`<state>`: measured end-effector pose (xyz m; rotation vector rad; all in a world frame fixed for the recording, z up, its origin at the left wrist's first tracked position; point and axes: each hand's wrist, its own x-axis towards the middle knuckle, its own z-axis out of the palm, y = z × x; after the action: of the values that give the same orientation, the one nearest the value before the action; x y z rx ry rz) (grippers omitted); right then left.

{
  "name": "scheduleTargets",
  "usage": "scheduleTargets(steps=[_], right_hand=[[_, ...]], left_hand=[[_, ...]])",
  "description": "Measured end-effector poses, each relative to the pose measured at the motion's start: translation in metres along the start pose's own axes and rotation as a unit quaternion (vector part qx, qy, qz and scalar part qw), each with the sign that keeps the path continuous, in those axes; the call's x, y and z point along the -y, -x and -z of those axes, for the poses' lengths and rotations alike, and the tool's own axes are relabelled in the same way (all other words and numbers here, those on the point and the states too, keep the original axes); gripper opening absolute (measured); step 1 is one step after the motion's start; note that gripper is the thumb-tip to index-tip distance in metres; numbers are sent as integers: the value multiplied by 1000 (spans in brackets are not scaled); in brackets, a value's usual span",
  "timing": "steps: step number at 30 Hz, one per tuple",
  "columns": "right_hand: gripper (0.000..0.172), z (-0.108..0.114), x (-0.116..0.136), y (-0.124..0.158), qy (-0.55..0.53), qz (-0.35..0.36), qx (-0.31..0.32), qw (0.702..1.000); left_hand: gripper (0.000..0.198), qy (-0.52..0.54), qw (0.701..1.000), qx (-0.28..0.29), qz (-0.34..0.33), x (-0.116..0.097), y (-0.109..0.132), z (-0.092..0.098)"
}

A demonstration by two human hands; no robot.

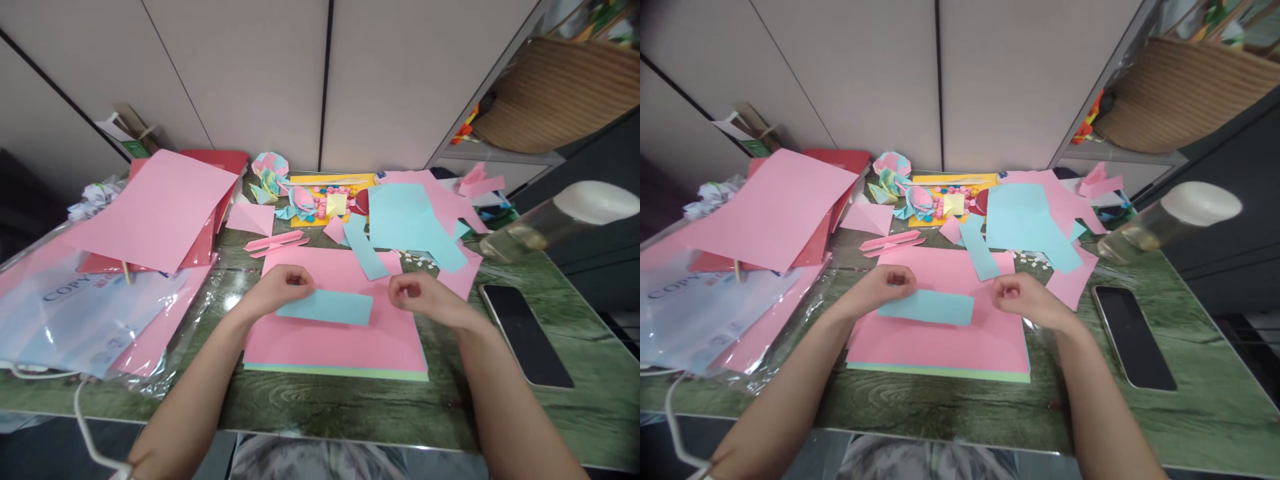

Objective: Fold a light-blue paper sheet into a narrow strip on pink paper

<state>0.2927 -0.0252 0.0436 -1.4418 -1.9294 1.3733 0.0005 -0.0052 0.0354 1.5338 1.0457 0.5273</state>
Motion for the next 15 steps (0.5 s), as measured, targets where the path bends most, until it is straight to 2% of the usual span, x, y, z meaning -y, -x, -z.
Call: scheduleTargets(steps=[4,8,11,15], right_hand=[[18,-7,1,-5,-30,-1,-54,998],[21,-30,12,-10,-27,3,-28,999],[21,-42,14,-11,-4,-4,-32,999],[16,-52,14,-10,41,13,-13,999]], left_hand=[[13,3,1000,6,4,3,-3,-6],[14,-1,1000,15,4,2,-4,-16],[11,-19,1000,21,4,2,-2,-19],[10,-44,997,61,-1,2,2,-23]])
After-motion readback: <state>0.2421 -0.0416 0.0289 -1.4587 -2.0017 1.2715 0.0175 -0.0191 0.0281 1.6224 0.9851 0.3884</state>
